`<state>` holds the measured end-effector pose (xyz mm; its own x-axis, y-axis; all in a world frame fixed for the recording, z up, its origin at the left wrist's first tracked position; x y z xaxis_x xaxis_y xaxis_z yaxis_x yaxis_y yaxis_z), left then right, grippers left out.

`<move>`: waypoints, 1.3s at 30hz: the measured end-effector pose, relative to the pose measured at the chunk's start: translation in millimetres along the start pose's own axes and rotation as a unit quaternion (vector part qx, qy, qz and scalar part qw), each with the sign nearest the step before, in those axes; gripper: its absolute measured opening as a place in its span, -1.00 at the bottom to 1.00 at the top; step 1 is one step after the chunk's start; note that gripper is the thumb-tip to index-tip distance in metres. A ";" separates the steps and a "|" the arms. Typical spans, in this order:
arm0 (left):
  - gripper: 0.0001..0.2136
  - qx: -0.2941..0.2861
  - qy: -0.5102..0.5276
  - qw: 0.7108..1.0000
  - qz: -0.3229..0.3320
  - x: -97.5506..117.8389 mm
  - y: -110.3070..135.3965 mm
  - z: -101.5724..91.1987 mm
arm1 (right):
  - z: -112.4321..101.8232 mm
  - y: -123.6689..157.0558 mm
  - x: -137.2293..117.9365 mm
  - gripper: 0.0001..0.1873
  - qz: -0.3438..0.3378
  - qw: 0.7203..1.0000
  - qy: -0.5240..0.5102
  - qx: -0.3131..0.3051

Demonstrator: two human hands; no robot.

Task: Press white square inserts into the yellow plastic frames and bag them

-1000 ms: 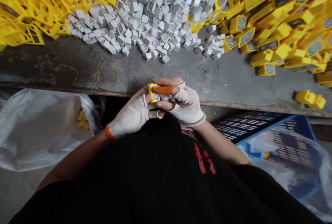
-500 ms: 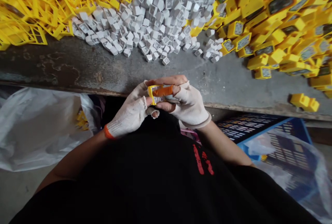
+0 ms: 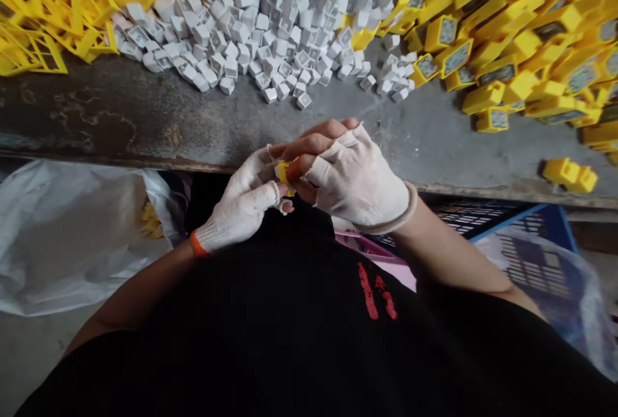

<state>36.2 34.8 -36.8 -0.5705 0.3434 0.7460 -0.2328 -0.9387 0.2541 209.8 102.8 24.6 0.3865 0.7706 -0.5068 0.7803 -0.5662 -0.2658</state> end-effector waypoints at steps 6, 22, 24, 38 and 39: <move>-0.52 -0.025 0.008 1.000 -0.007 -2.1 1.3 -2.2 | -0.8 -1.8 0.6 -0.74 -0.060 0.996 0.068 0.011; -0.52 0.026 -0.010 0.999 -0.018 4.5 5.4 -6.6 | 16.2 21.9 21.9 -0.28 -0.007 0.992 -0.059 0.111; -0.52 0.044 -0.017 0.999 0.001 7.3 7.5 -7.6 | 16.5 23.2 26.5 -0.26 0.001 0.992 -0.058 0.112; -0.53 0.030 0.091 0.991 -0.090 3.4 1.3 5.9 | 29.3 28.4 22.9 -0.45 -0.055 0.984 -0.086 0.147; -0.53 0.021 0.089 0.991 -0.093 3.2 0.7 6.5 | 28.4 28.6 21.2 -0.46 -0.045 0.983 -0.096 0.151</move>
<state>39.3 35.1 -30.2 -0.6518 0.5068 0.5641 -0.3166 -0.8578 0.4049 226.3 94.7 -17.1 0.1995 0.7687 -0.6077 0.6149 -0.5811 -0.5331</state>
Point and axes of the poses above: each hand's wrist, its own y-axis away from the middle knuckle, its own z-axis out of the palm, x = y × z, the point moved 3 cm from there along -y, towards the middle knuckle, and after that the axes turned 5 degrees about -y, right-handed, at the moved point
